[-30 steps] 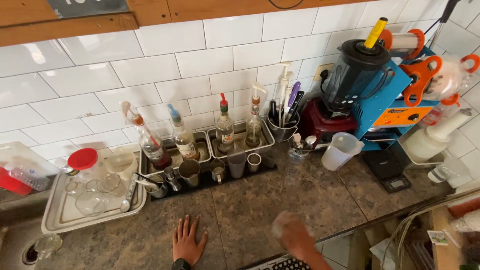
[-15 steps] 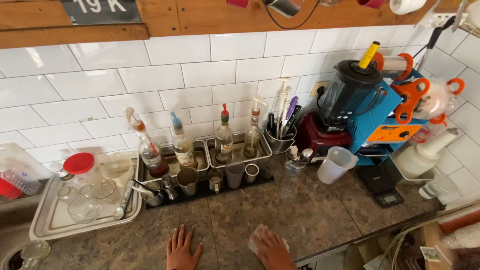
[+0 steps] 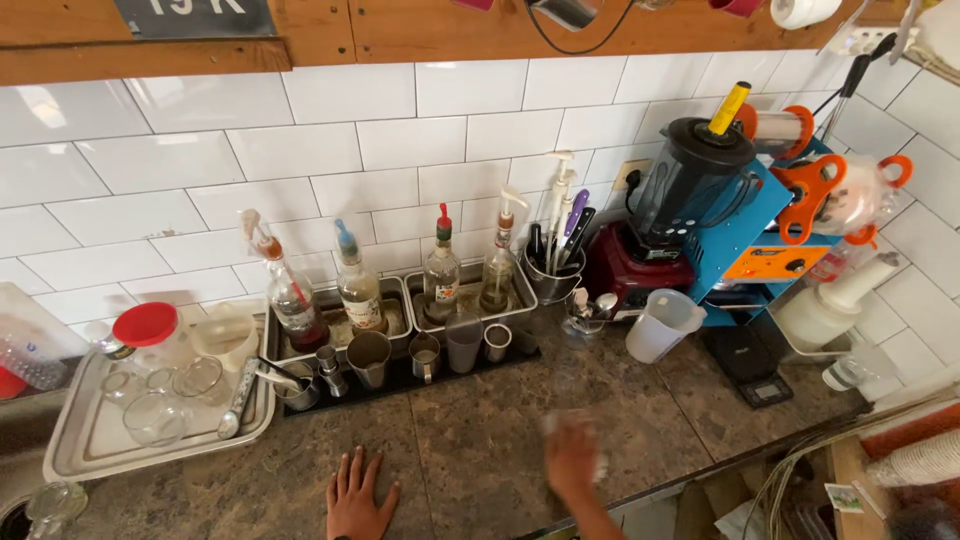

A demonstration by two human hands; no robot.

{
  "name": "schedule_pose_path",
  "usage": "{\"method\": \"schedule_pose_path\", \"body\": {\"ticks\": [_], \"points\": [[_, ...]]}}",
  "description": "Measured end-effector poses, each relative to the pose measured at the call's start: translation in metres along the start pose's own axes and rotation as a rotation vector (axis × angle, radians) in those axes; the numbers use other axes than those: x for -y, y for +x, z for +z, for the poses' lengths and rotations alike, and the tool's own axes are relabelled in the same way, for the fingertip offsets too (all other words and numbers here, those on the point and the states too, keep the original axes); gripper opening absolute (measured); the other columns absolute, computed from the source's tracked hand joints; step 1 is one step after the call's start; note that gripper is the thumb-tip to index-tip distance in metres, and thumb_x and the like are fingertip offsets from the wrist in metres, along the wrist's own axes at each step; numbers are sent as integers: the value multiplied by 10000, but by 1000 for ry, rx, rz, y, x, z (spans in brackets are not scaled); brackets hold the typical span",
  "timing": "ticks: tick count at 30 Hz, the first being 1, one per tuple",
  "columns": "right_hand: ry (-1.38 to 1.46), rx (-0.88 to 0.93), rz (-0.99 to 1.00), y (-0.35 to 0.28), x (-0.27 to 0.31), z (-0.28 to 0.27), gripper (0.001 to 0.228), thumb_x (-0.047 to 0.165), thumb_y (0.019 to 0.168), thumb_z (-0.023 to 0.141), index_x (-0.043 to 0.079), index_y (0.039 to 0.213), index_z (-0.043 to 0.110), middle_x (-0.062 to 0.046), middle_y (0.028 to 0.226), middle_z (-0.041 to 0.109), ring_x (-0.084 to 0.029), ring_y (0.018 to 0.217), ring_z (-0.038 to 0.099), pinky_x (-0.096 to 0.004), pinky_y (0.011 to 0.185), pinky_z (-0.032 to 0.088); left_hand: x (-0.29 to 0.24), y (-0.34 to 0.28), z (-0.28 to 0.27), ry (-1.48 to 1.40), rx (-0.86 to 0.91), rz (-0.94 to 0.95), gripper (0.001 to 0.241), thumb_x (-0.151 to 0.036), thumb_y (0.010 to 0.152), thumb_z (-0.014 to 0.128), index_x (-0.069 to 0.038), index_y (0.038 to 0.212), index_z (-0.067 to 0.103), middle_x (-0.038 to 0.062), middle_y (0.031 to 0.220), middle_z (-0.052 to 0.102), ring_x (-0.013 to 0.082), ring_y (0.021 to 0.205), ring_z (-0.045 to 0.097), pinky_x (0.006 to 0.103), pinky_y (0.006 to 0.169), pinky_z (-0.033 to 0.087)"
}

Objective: Cleaning and wiping down the service counter in a coffee shop.

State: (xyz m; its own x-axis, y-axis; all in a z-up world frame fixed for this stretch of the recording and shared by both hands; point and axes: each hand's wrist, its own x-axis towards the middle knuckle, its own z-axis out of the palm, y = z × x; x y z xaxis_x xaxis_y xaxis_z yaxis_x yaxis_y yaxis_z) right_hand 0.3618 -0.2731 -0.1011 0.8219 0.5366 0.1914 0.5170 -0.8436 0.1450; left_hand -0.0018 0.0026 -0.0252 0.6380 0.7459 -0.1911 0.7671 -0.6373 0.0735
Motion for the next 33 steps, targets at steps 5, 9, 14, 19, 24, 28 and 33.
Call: {"method": "schedule_pose_path", "body": {"ticks": [5,9,14,19,24,28,33], "points": [[572,571,-604,-63,44,-137,603,488,1121,299,272,1680,226,-25,1762,58,-349,1607,-68,-560,1284,30,-4,-4,-11,-48,8,-7,777,-814,946,397,-410,1602,288,-42,1761,79,290,1645,41,544,1301,176],[930,-113,-795,-40,-11,-116,482,362,1045,625,154,1471,537,-137,1569,520,-362,1523,383,-530,1221,320,0,1,2,-21,-108,8,799,-813,924,452,-385,1588,330,-20,1741,163,287,1630,114,529,1292,187],[261,360,155,15,-42,-70,675,562,1068,205,309,1687,112,-14,1785,13,-326,1632,80,-535,1302,132,-6,-8,-24,-12,1,-21,775,-799,945,416,-409,1597,265,-62,1747,83,265,1636,54,533,1329,172],[288,-8,-93,-10,46,-55,662,383,1017,440,84,1601,347,-233,1557,430,-481,1366,432,-624,1108,352,-1,0,2,-13,-45,-3,802,-828,927,431,-406,1596,297,-60,1751,103,272,1640,70,539,1318,171],[534,581,-648,-68,67,-160,583,348,1127,365,231,1680,224,-80,1764,19,-385,1597,-80,-604,1250,53,6,6,21,-61,-114,9,798,-824,910,471,-383,1570,380,-27,1747,156,290,1640,94,549,1295,180],[513,271,-536,-45,20,-134,423,258,1046,525,124,1445,558,-191,1514,476,-393,1321,474,-599,1116,342,2,3,3,-32,-68,10,785,-816,933,433,-360,1568,361,-15,1745,136,295,1633,97,548,1301,190],[253,286,145,-12,-13,-61,666,521,1072,278,250,1678,222,-88,1766,150,-392,1571,232,-563,1204,262,-1,-8,-1,3,-102,17,775,-799,921,442,-391,1572,337,-55,1744,102,291,1626,97,548,1317,203]]}}
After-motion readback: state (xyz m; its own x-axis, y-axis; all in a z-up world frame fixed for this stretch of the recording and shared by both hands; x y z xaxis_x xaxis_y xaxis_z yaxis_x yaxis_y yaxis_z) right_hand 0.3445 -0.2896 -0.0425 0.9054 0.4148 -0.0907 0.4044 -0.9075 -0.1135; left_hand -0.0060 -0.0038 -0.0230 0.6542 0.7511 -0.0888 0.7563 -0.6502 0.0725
